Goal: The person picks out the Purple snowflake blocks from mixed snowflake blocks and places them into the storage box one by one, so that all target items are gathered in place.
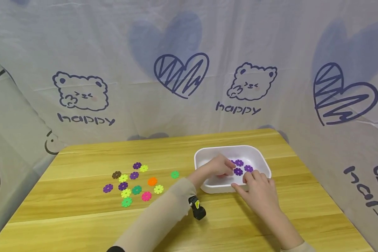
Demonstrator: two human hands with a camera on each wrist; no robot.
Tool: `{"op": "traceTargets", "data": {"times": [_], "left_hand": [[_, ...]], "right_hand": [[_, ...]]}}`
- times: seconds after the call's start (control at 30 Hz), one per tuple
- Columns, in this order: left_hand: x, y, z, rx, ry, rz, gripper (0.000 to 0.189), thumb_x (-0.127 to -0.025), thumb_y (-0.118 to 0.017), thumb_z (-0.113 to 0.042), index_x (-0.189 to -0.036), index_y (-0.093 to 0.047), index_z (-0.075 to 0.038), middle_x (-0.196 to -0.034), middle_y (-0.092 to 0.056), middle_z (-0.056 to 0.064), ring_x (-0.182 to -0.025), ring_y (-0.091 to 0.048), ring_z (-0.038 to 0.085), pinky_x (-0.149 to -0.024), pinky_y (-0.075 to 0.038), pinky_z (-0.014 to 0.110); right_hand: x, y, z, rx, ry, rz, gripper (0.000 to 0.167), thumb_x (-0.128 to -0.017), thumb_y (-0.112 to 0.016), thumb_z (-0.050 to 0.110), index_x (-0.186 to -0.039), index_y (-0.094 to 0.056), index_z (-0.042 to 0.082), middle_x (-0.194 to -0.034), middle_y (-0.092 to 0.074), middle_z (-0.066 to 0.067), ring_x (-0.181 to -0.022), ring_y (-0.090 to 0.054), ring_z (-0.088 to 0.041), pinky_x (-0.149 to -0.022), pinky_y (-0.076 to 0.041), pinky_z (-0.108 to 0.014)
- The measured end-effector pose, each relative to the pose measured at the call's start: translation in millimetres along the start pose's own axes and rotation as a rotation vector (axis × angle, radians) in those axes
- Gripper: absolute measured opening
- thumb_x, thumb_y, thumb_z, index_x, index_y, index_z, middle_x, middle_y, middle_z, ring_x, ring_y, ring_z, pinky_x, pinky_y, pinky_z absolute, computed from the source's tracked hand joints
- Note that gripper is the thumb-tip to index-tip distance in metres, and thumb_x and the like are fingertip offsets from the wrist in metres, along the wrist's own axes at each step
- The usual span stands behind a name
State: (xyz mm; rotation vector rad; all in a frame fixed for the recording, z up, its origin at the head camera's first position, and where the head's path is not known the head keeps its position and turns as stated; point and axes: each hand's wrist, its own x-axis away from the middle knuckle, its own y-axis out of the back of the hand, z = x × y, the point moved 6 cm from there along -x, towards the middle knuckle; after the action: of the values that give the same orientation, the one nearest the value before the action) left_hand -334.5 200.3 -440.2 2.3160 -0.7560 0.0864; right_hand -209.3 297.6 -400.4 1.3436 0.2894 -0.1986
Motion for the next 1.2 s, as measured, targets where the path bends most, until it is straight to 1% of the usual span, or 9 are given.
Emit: {"op": "traceTargets", "data": {"times": [0.07, 0.17, 0.3, 0.43, 0.57, 0.67, 0.87, 1.07, 1.2], "left_hand": [[4.5, 2.0, 0.3, -0.011, -0.041, 0.012, 0.036, -0.085, -0.072, -0.010, -0.121, -0.069, -0.012, -0.110, -0.074, 0.002, -0.062, -0.055, 0.006, -0.061, -0.051, 0.020], [11.1, 7.7, -0.5, -0.059, -0.128, 0.010, 0.035, -0.085, -0.072, -0.012, -0.120, -0.069, -0.012, -0.116, -0.072, 0.003, -0.081, -0.064, 0.009, -0.071, -0.053, 0.018], [21.2, 19.9, -3.7, -0.123, -0.253, -0.038, 0.032, -0.087, -0.071, -0.013, -0.118, -0.069, -0.012, -0.115, -0.072, 0.004, -0.101, -0.066, 0.013, -0.083, -0.052, 0.016], [36.0, 34.1, -5.9, -0.117, -0.337, -0.080, 0.029, -0.087, -0.071, -0.013, -0.116, -0.070, -0.011, -0.114, -0.072, 0.003, -0.107, -0.066, 0.016, -0.086, -0.051, 0.016], [55.9, 50.4, -6.0, -0.068, -0.390, -0.093, 0.027, -0.088, -0.070, -0.011, -0.115, -0.070, -0.008, -0.113, -0.072, 0.007, -0.104, -0.067, 0.019, -0.084, -0.053, 0.017], [71.2, 63.3, -1.6, -0.028, -0.395, -0.098, 0.025, -0.090, -0.069, -0.012, -0.114, -0.070, -0.008, -0.112, -0.071, 0.008, -0.100, -0.067, 0.018, -0.084, -0.053, 0.017], [100.1, 89.0, 16.4, 0.056, -0.344, -0.121, 0.022, -0.092, -0.066, -0.016, -0.114, -0.069, -0.013, -0.114, -0.070, 0.005, -0.100, -0.066, 0.019, -0.080, -0.054, 0.023], [133.1, 115.4, 37.7, 0.073, -0.315, -0.176, 0.024, -0.093, -0.065, -0.019, -0.116, -0.068, -0.016, -0.118, -0.069, 0.004, -0.104, -0.066, 0.021, -0.079, -0.055, 0.026], [158.7, 133.7, 55.8, 0.080, -0.268, -0.215, 0.025, -0.093, -0.065, -0.020, -0.118, -0.067, -0.018, -0.120, -0.068, 0.003, -0.106, -0.065, 0.020, -0.082, -0.056, 0.030]], "right_hand": [[0.1, -1, 0, 0.000, 0.001, 0.001, 0.040, -0.087, -0.066, 0.050, -0.091, -0.062, 0.011, -0.087, -0.060, -0.005, -0.085, -0.055, -0.025, -0.077, -0.043, -0.051], [-0.1, -1, 0, -0.002, 0.003, 0.001, 0.041, -0.086, -0.066, 0.051, -0.091, -0.062, 0.011, -0.087, -0.060, -0.005, -0.085, -0.055, -0.024, -0.077, -0.043, -0.052], [-0.2, -2, -1, -0.006, 0.004, -0.004, 0.041, -0.086, -0.066, 0.051, -0.091, -0.062, 0.011, -0.087, -0.060, -0.005, -0.086, -0.055, -0.024, -0.077, -0.043, -0.052], [0.1, -2, -2, -0.007, 0.003, -0.011, 0.039, -0.086, -0.067, 0.050, -0.090, -0.062, 0.011, -0.087, -0.060, -0.005, -0.085, -0.055, -0.025, -0.077, -0.043, -0.052], [0.5, -2, -2, -0.007, 0.002, -0.013, 0.039, -0.086, -0.067, 0.049, -0.090, -0.062, 0.011, -0.088, -0.061, -0.006, -0.086, -0.056, -0.025, -0.078, -0.043, -0.053], [0.9, -2, -3, -0.013, 0.001, -0.015, 0.039, -0.087, -0.066, 0.050, -0.090, -0.062, 0.011, -0.089, -0.061, -0.006, -0.087, -0.056, -0.026, -0.078, -0.043, -0.053], [1.1, -2, -4, -0.024, -0.004, -0.013, 0.041, -0.088, -0.064, 0.052, -0.090, -0.062, 0.011, -0.090, -0.061, -0.007, -0.088, -0.056, -0.027, -0.079, -0.042, -0.054], [0.3, -2, -3, -0.025, -0.008, 0.008, 0.044, -0.089, -0.062, 0.054, -0.091, -0.062, 0.011, -0.092, -0.062, -0.008, -0.089, -0.057, -0.027, -0.080, -0.041, -0.055], [0.1, -2, -2, -0.026, -0.005, 0.006, 0.043, -0.089, -0.062, 0.054, -0.091, -0.061, 0.011, -0.092, -0.061, -0.007, -0.089, -0.056, -0.026, -0.080, -0.041, -0.054]]}}
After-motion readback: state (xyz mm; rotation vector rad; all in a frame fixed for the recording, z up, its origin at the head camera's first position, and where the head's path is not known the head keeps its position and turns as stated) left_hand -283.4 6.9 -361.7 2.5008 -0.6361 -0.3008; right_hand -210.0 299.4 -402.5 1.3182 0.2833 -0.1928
